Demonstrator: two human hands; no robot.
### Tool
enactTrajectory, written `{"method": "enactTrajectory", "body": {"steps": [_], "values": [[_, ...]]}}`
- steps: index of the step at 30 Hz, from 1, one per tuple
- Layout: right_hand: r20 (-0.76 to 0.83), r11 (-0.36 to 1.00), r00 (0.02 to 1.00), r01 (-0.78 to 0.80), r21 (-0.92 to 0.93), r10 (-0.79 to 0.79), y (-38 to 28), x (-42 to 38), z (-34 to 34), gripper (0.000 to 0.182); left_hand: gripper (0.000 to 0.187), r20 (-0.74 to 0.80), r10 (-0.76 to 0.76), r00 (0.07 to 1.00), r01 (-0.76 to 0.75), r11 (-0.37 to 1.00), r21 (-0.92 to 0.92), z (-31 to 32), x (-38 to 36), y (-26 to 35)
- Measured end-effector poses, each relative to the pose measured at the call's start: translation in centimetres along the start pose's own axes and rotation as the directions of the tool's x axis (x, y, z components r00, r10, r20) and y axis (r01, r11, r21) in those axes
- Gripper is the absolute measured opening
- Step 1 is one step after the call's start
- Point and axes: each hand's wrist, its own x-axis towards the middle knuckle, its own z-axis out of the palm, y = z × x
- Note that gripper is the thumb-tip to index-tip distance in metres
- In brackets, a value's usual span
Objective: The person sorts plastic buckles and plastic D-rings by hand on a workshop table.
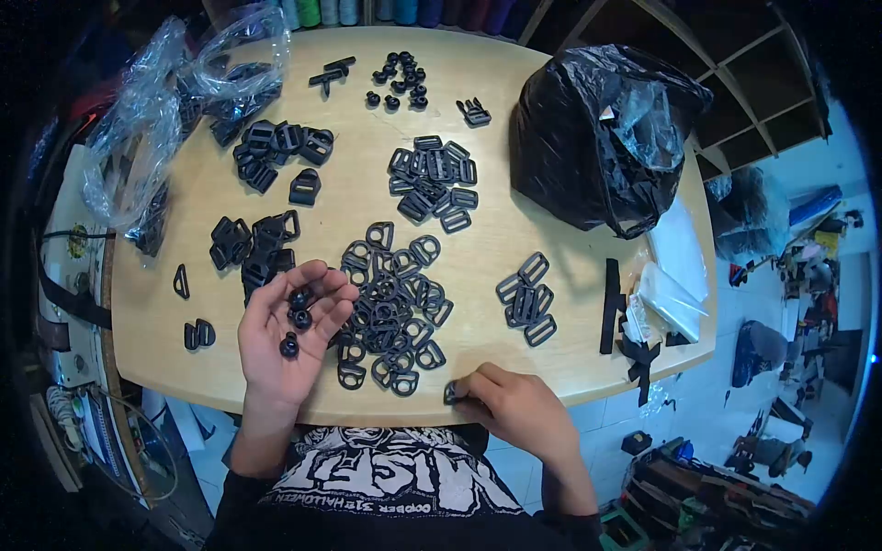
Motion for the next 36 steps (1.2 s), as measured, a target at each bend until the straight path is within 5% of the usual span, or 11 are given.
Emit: {"method": "enactTrajectory", "body": {"steps": [3,6,10,12,15,18,25,27,31,36], "values": [[-0.226,0.991,0.966,0.134,0.011,-0.128,-0.5,1.5,0.5,0.021,0.046,0.008,0.026,1.000,-0.026,0.999,0.040,-0.1,0.1,0.1],[-0.218,0.982,0.963,0.178,0.065,-0.160,-0.2,1.8,0.1,0.022,0.045,-0.025,0.014,1.000,-0.013,0.999,0.031,-0.1,0.1,-0.1],[-0.318,0.985,0.948,0.050,0.168,0.006,-0.6,3.5,-1.4,0.026,0.043,-0.050,0.017,0.999,-0.013,0.997,0.075,-0.2,0.1,-0.3],[-0.506,0.981,0.847,0.192,0.000,-0.165,-1.1,6.5,-1.7,0.038,0.046,0.001,-0.008,1.000,0.008,0.997,0.073,-0.4,0.0,-0.2],[-0.479,0.932,0.800,0.313,-0.182,-0.362,-2.1,10.5,-1.6,0.050,0.046,0.004,-0.023,1.000,0.023,0.995,0.094,-0.2,0.0,-0.3],[-0.463,0.912,0.802,0.236,-0.337,-0.378,-3.0,12.9,-0.3,0.056,0.045,-0.027,-0.023,0.999,0.025,0.996,0.091,-0.4,-0.2,-0.6],[-0.382,0.934,0.874,0.188,-0.302,-0.299,-3.5,12.7,0.7,0.051,0.043,0.004,-0.040,0.999,0.039,0.998,0.051,-0.3,-0.1,-0.6],[-0.464,0.908,0.794,0.256,-0.332,-0.393,-3.5,12.2,1.1,0.043,0.043,-0.027,-0.022,0.999,0.023,0.999,0.040,-0.3,-0.2,-0.4],[-0.547,0.947,0.788,0.137,-0.291,-0.282,-3.1,12.0,1.2,0.037,0.042,-0.025,-0.023,0.999,0.024,0.998,0.053,-0.3,-0.3,-0.3],[-0.572,0.945,0.755,0.216,-0.244,-0.320,-3.7,11.0,0.8,0.036,0.043,-0.053,-0.007,0.999,0.010,0.997,0.072,-0.2,-0.3,-0.3]]}}
